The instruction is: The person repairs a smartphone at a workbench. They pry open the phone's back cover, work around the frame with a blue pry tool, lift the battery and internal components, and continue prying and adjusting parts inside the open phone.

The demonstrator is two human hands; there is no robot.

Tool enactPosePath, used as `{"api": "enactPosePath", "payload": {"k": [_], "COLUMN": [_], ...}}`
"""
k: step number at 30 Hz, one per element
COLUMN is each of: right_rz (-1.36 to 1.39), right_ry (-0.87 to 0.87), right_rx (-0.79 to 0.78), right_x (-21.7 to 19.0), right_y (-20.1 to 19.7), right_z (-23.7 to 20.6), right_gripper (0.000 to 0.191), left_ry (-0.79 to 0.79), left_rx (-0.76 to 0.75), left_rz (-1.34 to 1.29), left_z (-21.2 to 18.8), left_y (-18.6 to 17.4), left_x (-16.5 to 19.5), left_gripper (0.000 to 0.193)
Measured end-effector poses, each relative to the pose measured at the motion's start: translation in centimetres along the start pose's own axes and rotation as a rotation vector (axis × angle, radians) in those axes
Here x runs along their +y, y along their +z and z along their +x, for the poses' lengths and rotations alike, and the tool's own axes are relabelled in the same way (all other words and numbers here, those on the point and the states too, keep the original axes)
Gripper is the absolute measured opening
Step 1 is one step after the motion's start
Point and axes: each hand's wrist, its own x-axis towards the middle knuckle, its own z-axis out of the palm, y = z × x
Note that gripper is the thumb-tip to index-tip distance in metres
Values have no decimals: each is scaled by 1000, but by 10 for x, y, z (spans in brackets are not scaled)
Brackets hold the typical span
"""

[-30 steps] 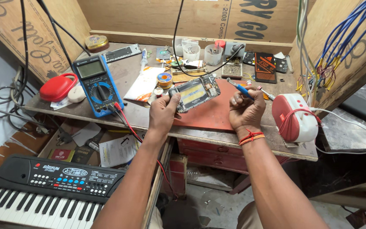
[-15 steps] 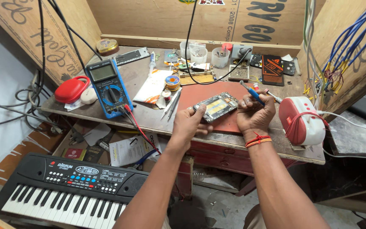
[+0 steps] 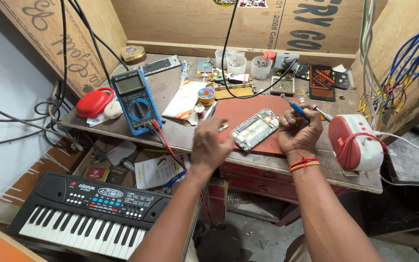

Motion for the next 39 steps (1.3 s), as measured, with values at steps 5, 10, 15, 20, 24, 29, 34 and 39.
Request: {"api": "enactPosePath", "payload": {"k": [5, 10, 15, 20, 24, 29, 34, 39], "right_rz": [-11, -30, -598, -1360, -1408, -1398, -1527, -1442], "right_ry": [9, -28, -157, -413, -507, -516, -444, -428], "right_rx": [56, 10, -4, -123, -133, -290, -240, -243], "right_x": [-2, 0, -11, -16, -11, -8, -2, -2], "right_y": [6, 14, 23, 26, 24, 27, 33, 31], "right_z": [-1, -3, 6, 13, 15, 11, 11, 13], "right_gripper": [19, 23, 15, 11, 13, 8, 8, 8], "left_ry": [82, 69, 107, 62, 77, 86, 79, 107], "left_rx": [-38, -144, -151, -193, -190, -177, -199, -178], "left_rz": [39, -1, 14, -10, 3, -22, -18, -20], "left_z": [9, 13, 12, 13, 14, 14, 15, 14], "left_y": [26, 26, 24, 23, 25, 26, 26, 24], "left_x": [17, 17, 18, 15, 9, 3, -1, -4], "left_gripper": [61, 60, 52, 47, 50, 52, 51, 49]}}
